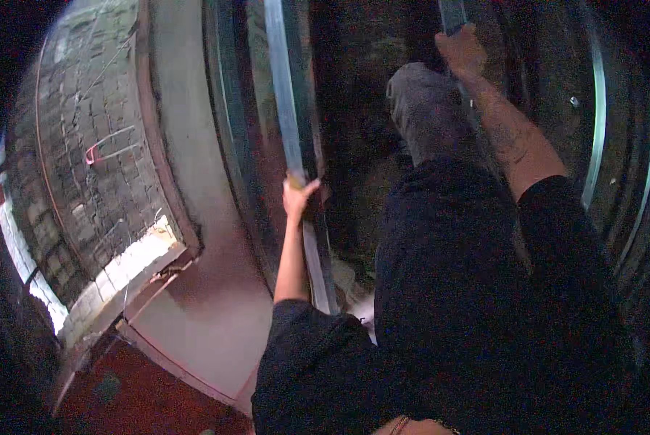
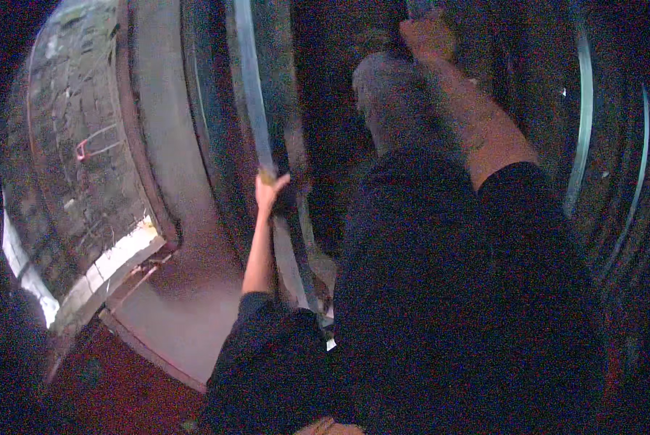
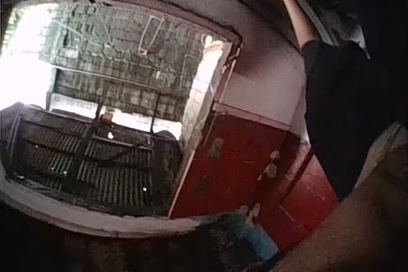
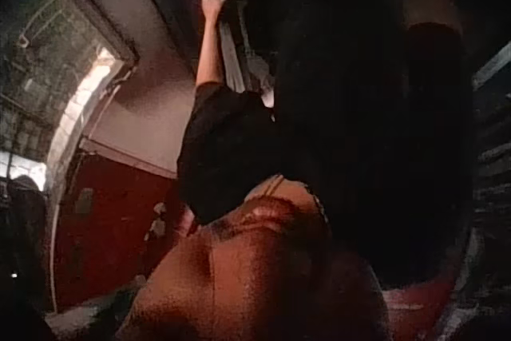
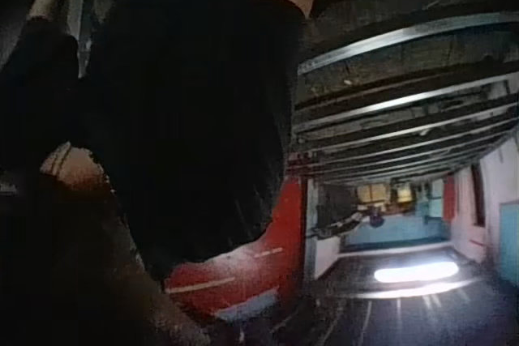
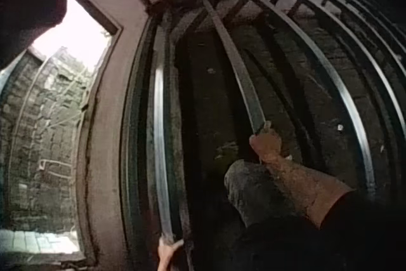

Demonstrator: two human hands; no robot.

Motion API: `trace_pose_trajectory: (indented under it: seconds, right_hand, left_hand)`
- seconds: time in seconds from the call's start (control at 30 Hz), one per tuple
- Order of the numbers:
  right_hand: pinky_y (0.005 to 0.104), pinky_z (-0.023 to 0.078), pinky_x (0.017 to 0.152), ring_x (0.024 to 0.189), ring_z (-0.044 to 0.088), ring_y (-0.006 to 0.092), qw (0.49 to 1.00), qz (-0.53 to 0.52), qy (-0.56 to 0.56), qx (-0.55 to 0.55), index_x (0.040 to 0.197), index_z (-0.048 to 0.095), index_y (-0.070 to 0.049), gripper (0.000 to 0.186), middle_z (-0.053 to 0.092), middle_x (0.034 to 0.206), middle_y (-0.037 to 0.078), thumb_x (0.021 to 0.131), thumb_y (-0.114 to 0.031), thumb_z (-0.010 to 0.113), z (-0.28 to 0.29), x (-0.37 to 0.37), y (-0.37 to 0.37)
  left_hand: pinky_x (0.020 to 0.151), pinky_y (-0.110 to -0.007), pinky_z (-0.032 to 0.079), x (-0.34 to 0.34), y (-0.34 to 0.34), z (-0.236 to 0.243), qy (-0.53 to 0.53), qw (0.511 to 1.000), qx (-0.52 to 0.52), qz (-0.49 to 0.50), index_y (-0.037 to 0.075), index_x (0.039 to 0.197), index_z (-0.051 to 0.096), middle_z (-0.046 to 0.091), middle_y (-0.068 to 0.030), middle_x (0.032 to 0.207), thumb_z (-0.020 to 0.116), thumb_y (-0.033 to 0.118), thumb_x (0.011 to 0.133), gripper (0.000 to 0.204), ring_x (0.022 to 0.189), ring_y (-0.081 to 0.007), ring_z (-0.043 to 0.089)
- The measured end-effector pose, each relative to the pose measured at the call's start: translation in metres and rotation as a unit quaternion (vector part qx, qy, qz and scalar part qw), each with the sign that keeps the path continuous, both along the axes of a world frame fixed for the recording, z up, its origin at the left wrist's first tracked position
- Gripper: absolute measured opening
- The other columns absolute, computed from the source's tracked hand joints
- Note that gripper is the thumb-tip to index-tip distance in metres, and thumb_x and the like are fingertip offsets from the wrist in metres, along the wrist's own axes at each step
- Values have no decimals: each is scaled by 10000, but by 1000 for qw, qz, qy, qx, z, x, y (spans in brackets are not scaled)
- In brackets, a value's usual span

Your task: Cleaning metal floor frames or joists with a cloth.

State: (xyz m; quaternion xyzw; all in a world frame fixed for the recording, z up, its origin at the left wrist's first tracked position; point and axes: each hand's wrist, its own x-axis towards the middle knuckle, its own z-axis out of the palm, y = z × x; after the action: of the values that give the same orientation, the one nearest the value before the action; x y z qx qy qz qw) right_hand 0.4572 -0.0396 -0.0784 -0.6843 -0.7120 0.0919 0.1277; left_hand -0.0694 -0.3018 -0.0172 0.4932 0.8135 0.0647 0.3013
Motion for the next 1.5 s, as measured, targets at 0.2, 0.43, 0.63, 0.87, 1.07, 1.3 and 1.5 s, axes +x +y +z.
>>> trace_pose_trajectory:
  seconds: [0.2,0.43,0.63,0.87,1.07,1.3,1.5]
  right_hand:
    - [517,522,776,893,649,434,939,-309,107,-102,1171,443,25,645,651,976,241,765,-442,628,62,-51,2]
    - [523,523,762,856,651,431,944,-287,146,-72,1180,428,22,636,644,973,251,778,-432,620,60,-38,0]
    - [524,512,789,905,647,415,937,-285,166,-116,1185,454,13,610,631,1010,267,773,-408,614,77,-37,-4]
    - [537,512,760,886,647,421,977,-171,66,-106,1209,452,22,632,651,1022,236,791,-433,585,65,-13,-21]
    - [503,514,746,846,642,432,982,-158,95,-33,1176,375,92,705,648,936,248,807,-472,583,29,-43,-7]
    - [525,502,792,942,629,442,992,43,-118,29,1159,384,72,689,639,989,258,804,-484,584,-43,10,6]
    - [504,498,826,956,627,443,955,-251,114,-108,1141,417,60,634,633,1014,270,799,-443,598,64,-36,-7]
  left_hand:
    - [897,-474,477,86,244,-16,316,936,156,18,19,1178,459,586,-218,1136,594,205,703,527,1016,-392,606]
    - [810,-452,508,112,429,2,122,988,54,80,76,1117,529,629,-98,1030,774,667,579,836,972,-287,635]
    - [625,-293,432,50,366,-12,-373,925,58,-36,104,1038,586,555,22,828,645,279,888,238,706,-110,540]
    - [707,-304,472,6,34,-8,-433,885,-119,126,112,1172,569,594,13,952,639,512,841,524,820,-131,569]
    - [602,-283,457,-68,-304,34,-284,891,-148,322,68,1050,587,581,9,850,641,359,890,337,705,-109,554]
    - [486,-182,299,-33,-228,18,-238,942,-49,233,93,1072,587,518,63,715,597,310,934,257,553,-12,418]
    - [777,-505,493,51,76,9,124,981,146,11,200,1425,391,638,-194,1124,496,523,902,623,899,-446,624]
